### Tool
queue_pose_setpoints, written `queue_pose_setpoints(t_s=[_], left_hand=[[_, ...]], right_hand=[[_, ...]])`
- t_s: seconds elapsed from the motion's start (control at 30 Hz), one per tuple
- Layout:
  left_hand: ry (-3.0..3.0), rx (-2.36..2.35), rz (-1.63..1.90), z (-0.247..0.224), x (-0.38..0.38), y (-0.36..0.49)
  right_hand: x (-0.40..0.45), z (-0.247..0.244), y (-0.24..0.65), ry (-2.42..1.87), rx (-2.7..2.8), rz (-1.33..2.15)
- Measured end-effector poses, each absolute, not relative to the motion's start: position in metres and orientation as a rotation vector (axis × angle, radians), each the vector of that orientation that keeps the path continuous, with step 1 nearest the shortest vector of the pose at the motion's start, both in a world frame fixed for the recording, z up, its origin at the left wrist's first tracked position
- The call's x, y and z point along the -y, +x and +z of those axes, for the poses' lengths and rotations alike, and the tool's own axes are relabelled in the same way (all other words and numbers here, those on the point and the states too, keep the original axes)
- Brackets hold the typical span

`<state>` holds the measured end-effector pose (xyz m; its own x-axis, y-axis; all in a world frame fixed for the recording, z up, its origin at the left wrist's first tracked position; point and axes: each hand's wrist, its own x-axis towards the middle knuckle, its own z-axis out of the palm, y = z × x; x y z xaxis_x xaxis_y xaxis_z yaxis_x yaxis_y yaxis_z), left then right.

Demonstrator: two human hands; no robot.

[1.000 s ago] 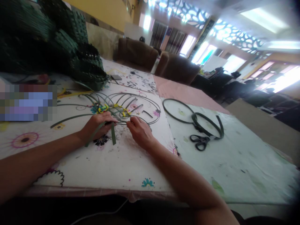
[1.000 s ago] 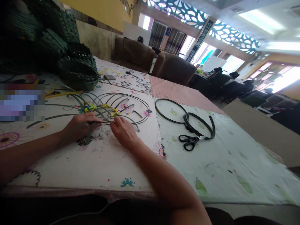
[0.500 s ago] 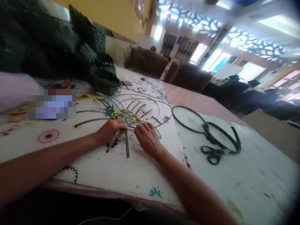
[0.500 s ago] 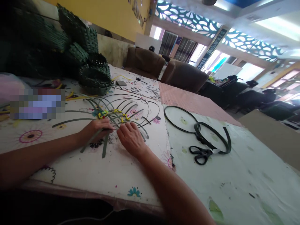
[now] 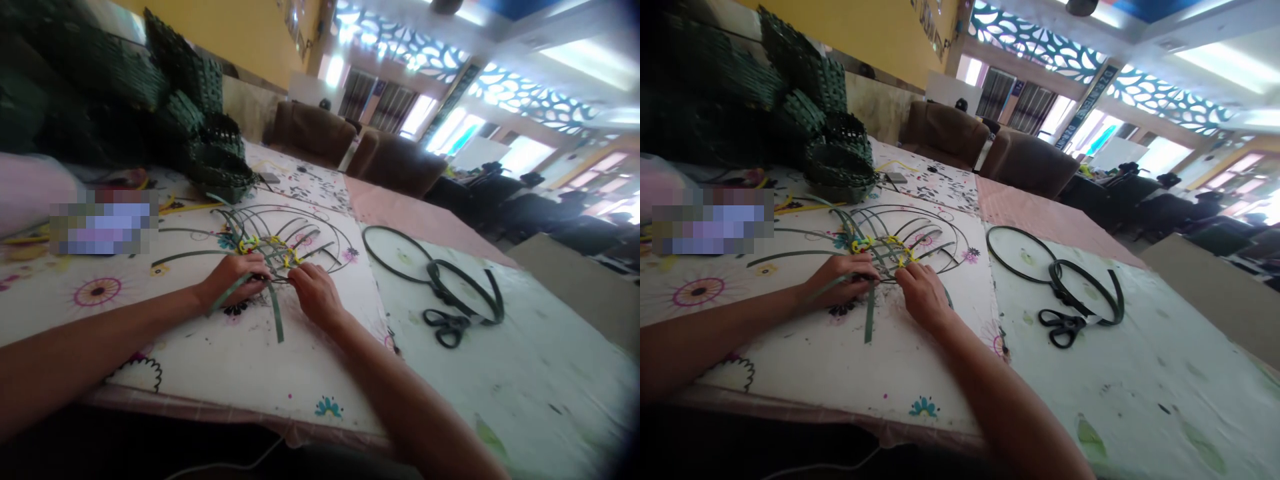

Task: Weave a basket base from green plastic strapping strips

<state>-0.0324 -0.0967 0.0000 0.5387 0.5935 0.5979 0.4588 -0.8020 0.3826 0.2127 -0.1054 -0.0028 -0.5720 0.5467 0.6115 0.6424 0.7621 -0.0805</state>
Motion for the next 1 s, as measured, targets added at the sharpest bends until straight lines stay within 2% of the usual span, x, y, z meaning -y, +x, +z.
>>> queue_pose_setpoints(t_s=[0.1,0.17,0.53,0.7,0.83,1.0], left_hand=[[2.469,-0.958,1.176,0.002,0.096,-0.034],[2.415,-1.015,1.18,0.0,0.094,-0.036],[2.351,-1.16,1.196,-0.004,0.086,-0.04],[2.352,-1.152,1.169,-0.004,0.088,-0.04],[2.345,-1.162,1.199,0.001,0.089,-0.038],[2.335,-1.175,1.207,0.003,0.089,-0.039]], right_hand=[[0.106,0.004,0.218,-0.828,2.211,0.073],[0.104,0.007,0.223,-0.788,2.124,0.134],[0.097,0.007,0.231,-0.921,2.328,-0.214],[0.111,0.008,0.221,-0.943,2.301,-0.205],[0.119,0.013,0.217,-0.879,2.115,-0.367],[0.115,0.014,0.223,-0.821,2.185,-0.295]])
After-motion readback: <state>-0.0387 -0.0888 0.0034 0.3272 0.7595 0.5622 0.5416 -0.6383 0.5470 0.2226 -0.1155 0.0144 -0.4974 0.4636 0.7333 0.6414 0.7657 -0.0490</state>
